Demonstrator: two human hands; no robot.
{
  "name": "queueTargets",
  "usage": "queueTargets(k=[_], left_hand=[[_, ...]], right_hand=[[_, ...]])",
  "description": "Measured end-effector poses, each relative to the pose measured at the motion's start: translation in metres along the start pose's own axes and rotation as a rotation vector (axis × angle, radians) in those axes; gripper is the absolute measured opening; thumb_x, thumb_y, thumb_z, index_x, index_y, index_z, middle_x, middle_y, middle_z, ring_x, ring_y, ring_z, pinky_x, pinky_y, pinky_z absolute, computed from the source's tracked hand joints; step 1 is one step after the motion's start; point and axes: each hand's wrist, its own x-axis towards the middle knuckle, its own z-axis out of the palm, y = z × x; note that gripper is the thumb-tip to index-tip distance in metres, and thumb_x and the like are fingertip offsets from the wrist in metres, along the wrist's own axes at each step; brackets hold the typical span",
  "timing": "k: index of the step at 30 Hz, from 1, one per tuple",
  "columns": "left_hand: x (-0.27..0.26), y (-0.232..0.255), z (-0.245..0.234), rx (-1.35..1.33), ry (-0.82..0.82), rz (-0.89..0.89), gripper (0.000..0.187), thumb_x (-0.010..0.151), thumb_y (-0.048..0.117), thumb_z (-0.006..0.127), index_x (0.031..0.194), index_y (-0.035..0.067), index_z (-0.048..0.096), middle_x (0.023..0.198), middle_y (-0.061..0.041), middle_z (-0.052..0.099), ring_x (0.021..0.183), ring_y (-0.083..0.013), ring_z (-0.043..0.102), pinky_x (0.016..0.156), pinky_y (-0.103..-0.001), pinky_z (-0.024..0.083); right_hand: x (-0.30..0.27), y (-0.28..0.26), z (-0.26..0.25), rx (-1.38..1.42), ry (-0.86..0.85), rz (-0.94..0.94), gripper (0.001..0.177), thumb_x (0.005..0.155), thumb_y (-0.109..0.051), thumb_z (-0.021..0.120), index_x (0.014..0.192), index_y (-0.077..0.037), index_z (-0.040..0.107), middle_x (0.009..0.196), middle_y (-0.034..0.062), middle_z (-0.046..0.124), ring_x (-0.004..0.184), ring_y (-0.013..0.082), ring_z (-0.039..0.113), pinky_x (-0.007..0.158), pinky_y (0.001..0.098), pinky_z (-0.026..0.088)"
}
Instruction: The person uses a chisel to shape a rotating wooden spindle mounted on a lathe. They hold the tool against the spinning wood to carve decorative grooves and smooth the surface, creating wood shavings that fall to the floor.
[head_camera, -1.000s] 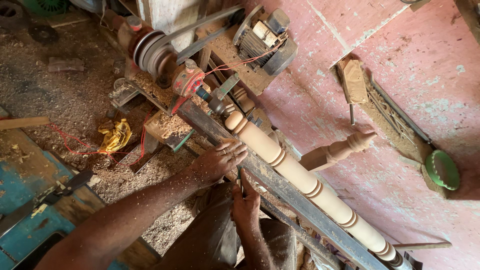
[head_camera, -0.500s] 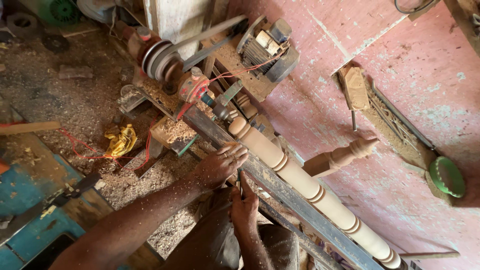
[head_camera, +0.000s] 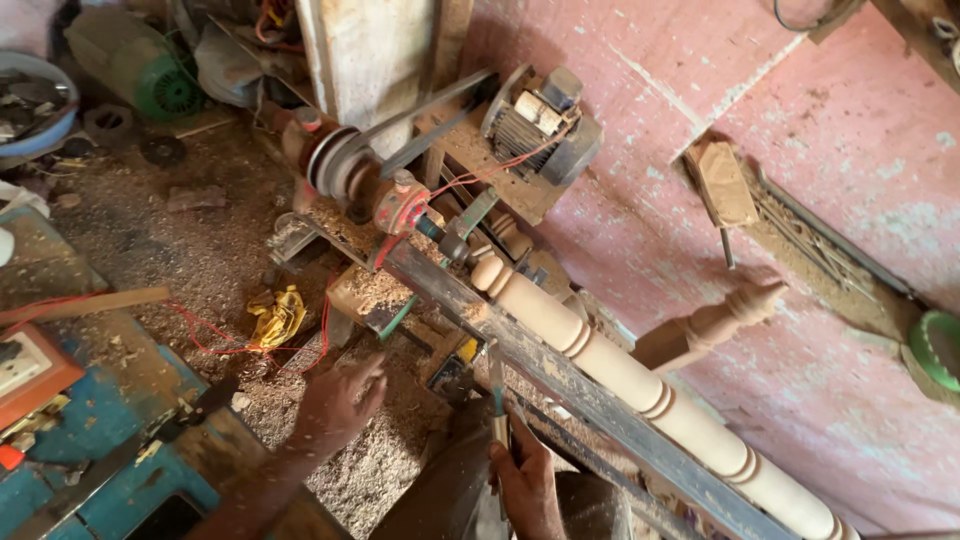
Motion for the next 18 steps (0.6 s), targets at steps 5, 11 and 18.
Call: queueTargets(k=[5, 11, 18], left_hand=[[-0.010, -0.091, -0.016, 0.352, -0.384, 0.095, 0.054, 0.096, 0.047, 0.060, 0.129, 0.004, 0.061, 0.108, -0.020, 0.075, 0.098, -0.0333, 0.073, 0.091, -0.049, 0.055], [-0.029, -0.090, -0.029, 0.495, -0.801, -0.136, 0.050, 0.098, 0.049, 0.053, 0.125, 0.009, 0.066, 0.100, -0.015, 0.075, 0.096, -0.0329, 0.071, 0.094, -0.047, 0.055], [-0.050, -0.108, -0.026, 0.411, -0.423, -0.118, 0.035, 0.089, 0.036, 0.058, 0.111, 0.013, 0.073, 0.094, -0.014, 0.077, 0.082, -0.0345, 0.072, 0.086, -0.052, 0.054]], right_hand=[[0.020, -0.003, 0.000, 0.057, -0.035, -0.112, 0.062, 0.092, -0.011, 0.062, 0.152, -0.012, 0.046, 0.097, 0.0068, 0.078, 0.058, 0.0081, 0.059, 0.053, 0.0265, 0.052], [0.025, 0.036, -0.001, 0.322, 0.045, 0.046, 0.060, 0.090, -0.014, 0.067, 0.149, -0.013, 0.052, 0.089, 0.0187, 0.073, 0.045, 0.0202, 0.059, 0.037, 0.0321, 0.045], [0.024, 0.023, 0.056, -0.210, 0.063, -0.442, 0.052, 0.097, -0.011, 0.069, 0.148, -0.009, 0.063, 0.115, 0.0099, 0.057, 0.065, 0.0017, 0.058, 0.049, 0.0167, 0.051]])
